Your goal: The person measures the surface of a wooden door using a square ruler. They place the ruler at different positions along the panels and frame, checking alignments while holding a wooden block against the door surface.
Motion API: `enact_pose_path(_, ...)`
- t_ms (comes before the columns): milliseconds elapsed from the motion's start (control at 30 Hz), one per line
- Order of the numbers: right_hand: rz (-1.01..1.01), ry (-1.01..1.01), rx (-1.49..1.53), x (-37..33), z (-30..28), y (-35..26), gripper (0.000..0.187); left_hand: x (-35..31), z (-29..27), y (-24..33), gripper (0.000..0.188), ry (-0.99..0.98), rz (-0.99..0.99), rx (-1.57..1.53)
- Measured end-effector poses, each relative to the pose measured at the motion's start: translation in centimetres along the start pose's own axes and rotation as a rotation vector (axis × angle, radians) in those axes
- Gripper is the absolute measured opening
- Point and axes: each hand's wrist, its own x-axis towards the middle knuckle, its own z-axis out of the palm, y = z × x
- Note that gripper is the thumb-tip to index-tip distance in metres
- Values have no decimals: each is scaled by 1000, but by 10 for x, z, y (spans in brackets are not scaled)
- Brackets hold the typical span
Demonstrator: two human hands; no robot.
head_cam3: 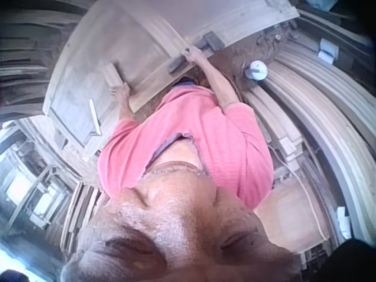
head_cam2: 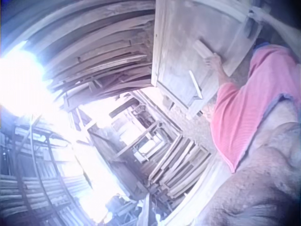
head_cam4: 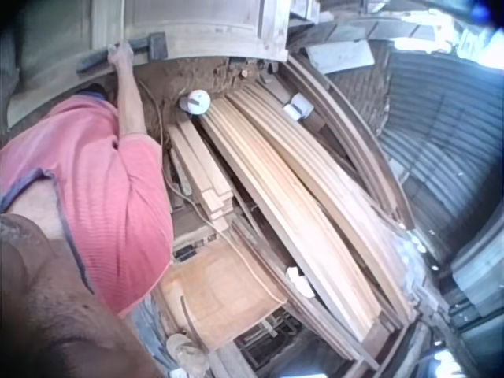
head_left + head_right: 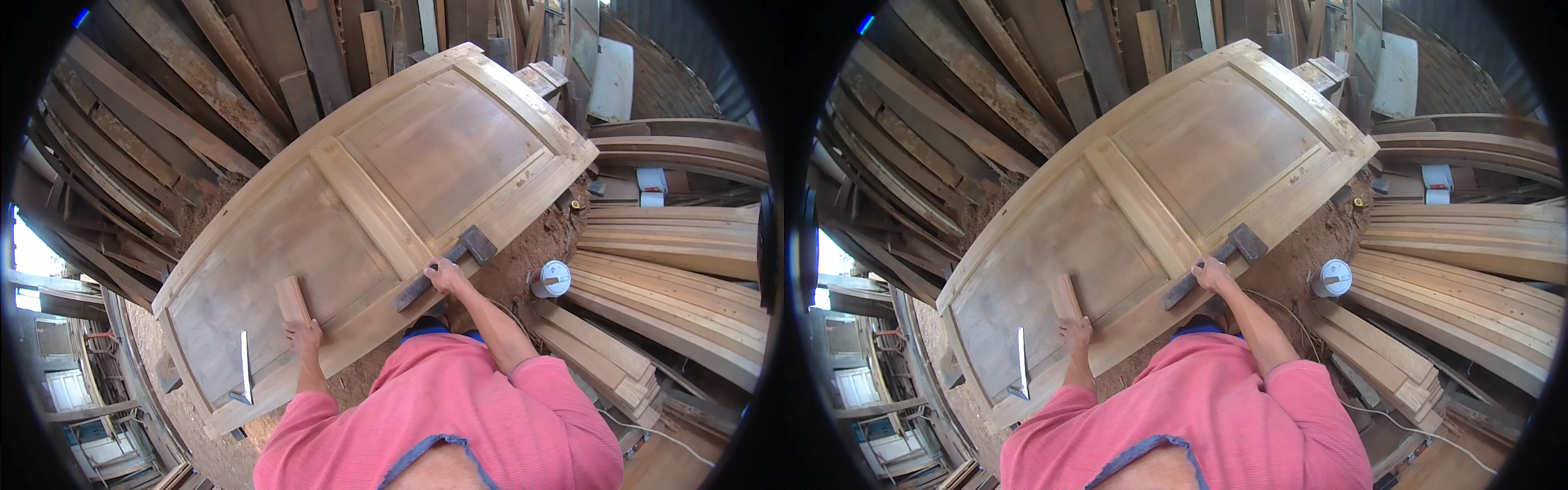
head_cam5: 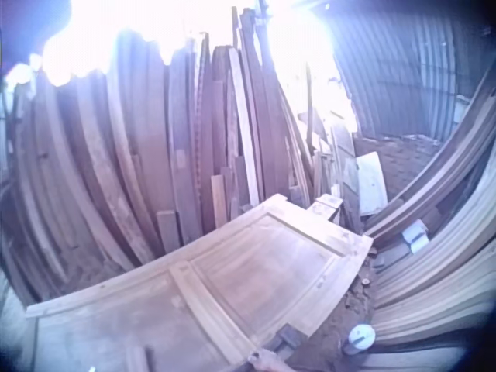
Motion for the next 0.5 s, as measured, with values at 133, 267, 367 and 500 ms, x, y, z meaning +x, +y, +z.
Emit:
enact_pose_path(133, 0, 53, 0, -15, -26, -20, 36, 3, 1, 10, 111, -71, -63, 22)
enact_pose_path(267, -10, 22, 149, -12, -55, -30, 47, 32, 31, -17, 114, -10, -6, 55)
enact_pose_path(367, -31, 18, 210, -12, -59, -14, 45, 22, 40, -14, 115, -69, -48, 31)
enact_pose_path(500, 30, -83, 544, -23, -101, -23, 30, 33, 27, 2, 110, -114, -82, 76)
